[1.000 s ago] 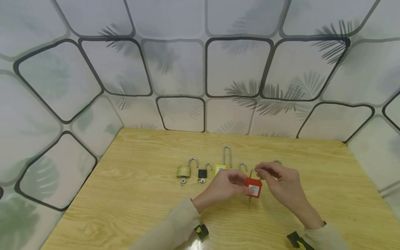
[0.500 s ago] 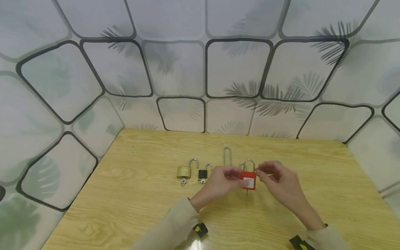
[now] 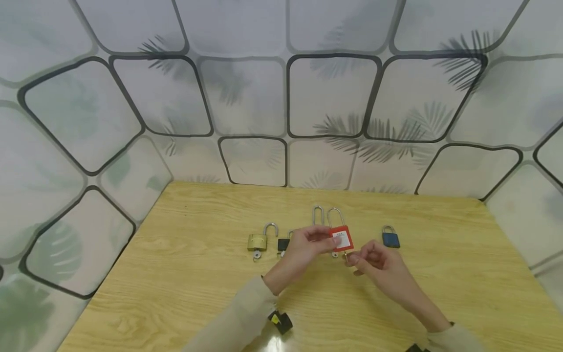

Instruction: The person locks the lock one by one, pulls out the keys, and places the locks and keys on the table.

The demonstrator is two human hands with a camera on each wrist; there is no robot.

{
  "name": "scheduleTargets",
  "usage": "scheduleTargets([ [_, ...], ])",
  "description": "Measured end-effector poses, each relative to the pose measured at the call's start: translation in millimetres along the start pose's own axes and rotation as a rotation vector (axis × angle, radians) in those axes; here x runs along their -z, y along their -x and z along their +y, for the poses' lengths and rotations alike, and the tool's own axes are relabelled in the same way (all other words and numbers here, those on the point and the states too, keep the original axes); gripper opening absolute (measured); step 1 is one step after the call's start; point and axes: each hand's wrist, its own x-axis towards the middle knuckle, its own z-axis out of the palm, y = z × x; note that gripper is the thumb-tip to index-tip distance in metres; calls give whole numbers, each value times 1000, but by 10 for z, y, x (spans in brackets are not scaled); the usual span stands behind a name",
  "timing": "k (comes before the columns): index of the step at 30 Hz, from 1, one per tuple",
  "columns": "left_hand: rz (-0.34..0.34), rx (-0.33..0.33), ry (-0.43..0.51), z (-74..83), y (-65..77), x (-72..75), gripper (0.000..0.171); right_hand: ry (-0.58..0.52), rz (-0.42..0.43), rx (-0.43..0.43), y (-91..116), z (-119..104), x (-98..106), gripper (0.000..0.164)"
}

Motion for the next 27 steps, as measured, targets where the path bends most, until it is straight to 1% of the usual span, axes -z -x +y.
scheduleTargets([
  [4,-12,51,64,19,14,-9,27,-45,-9,-4,-16,-1,-55,24],
  [7,-8,79,96,16,23,-13,27,-50,2,-11,-23,-12,-81,22],
  [10,-6,97,111,3,34,-13,28,-32,33,-33,-24,-20,-97,20],
  [14,3,116,124,-16,40,-19,27,27,71,-51,-21,-10,-109,20],
  [19,15,130,164,-39,32,-29,21,121,117,-43,-14,-8,-134,22],
  [23,13,124,176,-52,30,-35,17,177,146,-31,-5,-30,-162,23],
  [27,-8,109,163,-53,37,-35,19,150,140,-37,-7,-42,-174,22],
])
